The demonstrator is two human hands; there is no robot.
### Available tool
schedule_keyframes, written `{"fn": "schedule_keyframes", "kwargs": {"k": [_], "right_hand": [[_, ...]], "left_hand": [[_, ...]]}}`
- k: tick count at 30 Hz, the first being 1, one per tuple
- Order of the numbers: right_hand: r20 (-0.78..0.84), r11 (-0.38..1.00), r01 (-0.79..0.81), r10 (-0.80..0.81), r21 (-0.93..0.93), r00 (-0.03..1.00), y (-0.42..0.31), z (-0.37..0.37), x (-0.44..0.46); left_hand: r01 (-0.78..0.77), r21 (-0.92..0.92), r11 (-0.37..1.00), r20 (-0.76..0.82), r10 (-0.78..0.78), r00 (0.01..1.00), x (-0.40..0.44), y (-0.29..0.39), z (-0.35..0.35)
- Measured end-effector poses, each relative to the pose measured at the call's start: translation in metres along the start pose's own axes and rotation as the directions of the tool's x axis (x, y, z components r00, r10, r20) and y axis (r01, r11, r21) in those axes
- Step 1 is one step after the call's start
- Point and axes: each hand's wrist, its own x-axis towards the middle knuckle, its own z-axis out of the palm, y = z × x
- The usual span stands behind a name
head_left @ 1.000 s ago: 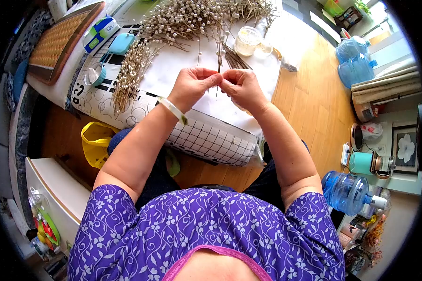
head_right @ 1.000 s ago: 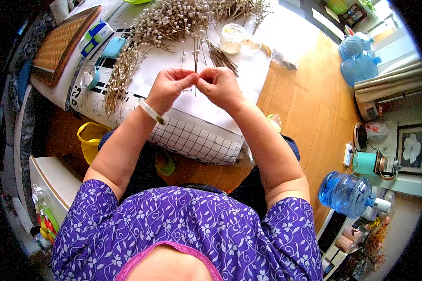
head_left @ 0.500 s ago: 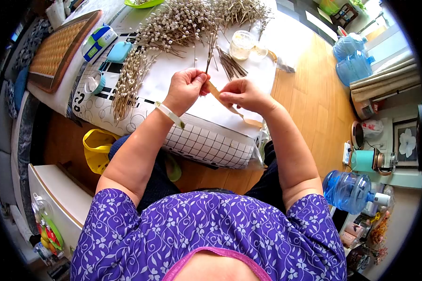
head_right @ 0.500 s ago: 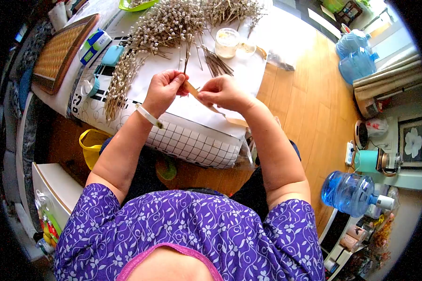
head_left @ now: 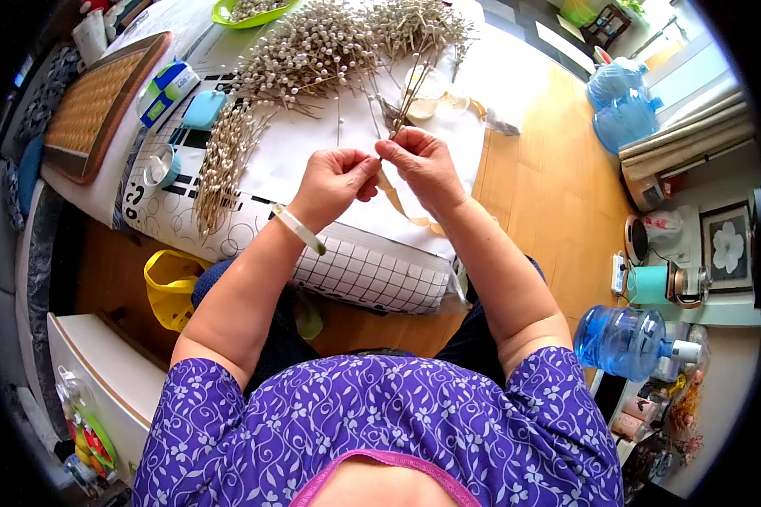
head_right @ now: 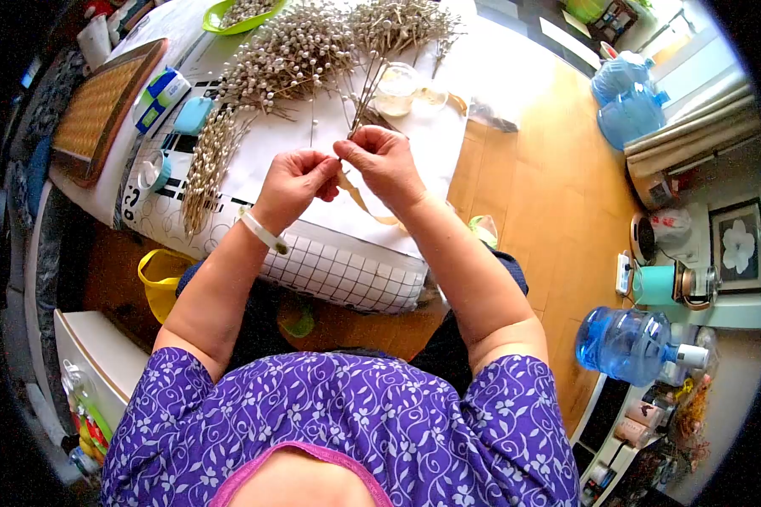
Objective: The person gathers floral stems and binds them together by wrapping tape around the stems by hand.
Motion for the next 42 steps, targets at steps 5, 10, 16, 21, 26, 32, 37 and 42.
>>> {"fn": "schedule_keyframes", "kwargs": {"k": [5, 10, 16, 21, 26, 32, 37, 42], "right_hand": [[0.020, 1.000, -0.014, 0.015, -0.015, 1.000, 0.001, -0.001, 0.003], [0.125, 0.994, -0.078, 0.068, 0.074, 0.990, 0.002, -0.006, 0.003], [0.195, 0.990, -0.103, 0.083, 0.096, 0.977, -0.008, -0.009, -0.002], [0.188, 0.980, -0.184, 0.167, 0.077, 0.968, -0.018, -0.005, -0.011], [0.404, 0.974, -0.120, 0.032, 0.194, 0.914, -0.022, 0.006, -0.011], [0.363, 0.943, -0.178, 0.276, -0.281, 0.890, -0.027, 0.008, 0.029], [-0.067, 0.598, -0.196, 0.232, -0.777, 0.970, 0.013, 0.044, 0.086], [0.031, 0.391, -0.002, 0.079, -0.920, 0.996, 0.039, 0.046, 0.107]], "left_hand": [[0.038, -0.041, 0.998, 0.013, -0.038, 0.999, -0.001, 0.000, -0.002], [0.123, -0.146, 0.982, 0.090, -0.111, 0.990, -0.005, 0.005, -0.004], [0.210, -0.309, 0.928, 0.207, -0.150, 0.967, -0.011, 0.006, -0.003], [0.217, -0.374, 0.901, 0.278, -0.114, 0.954, -0.023, 0.012, -0.003], [0.181, -0.451, 0.874, 0.344, -0.017, 0.939, -0.040, 0.013, -0.010], [0.074, -0.402, 0.913, 0.321, 0.065, 0.945, -0.056, 0.021, -0.019], [0.101, -0.414, 0.905, 0.360, 0.061, 0.931, -0.061, 0.022, -0.017], [0.095, -0.403, 0.910, 0.367, 0.065, 0.928, -0.062, 0.024, -0.017]]}}
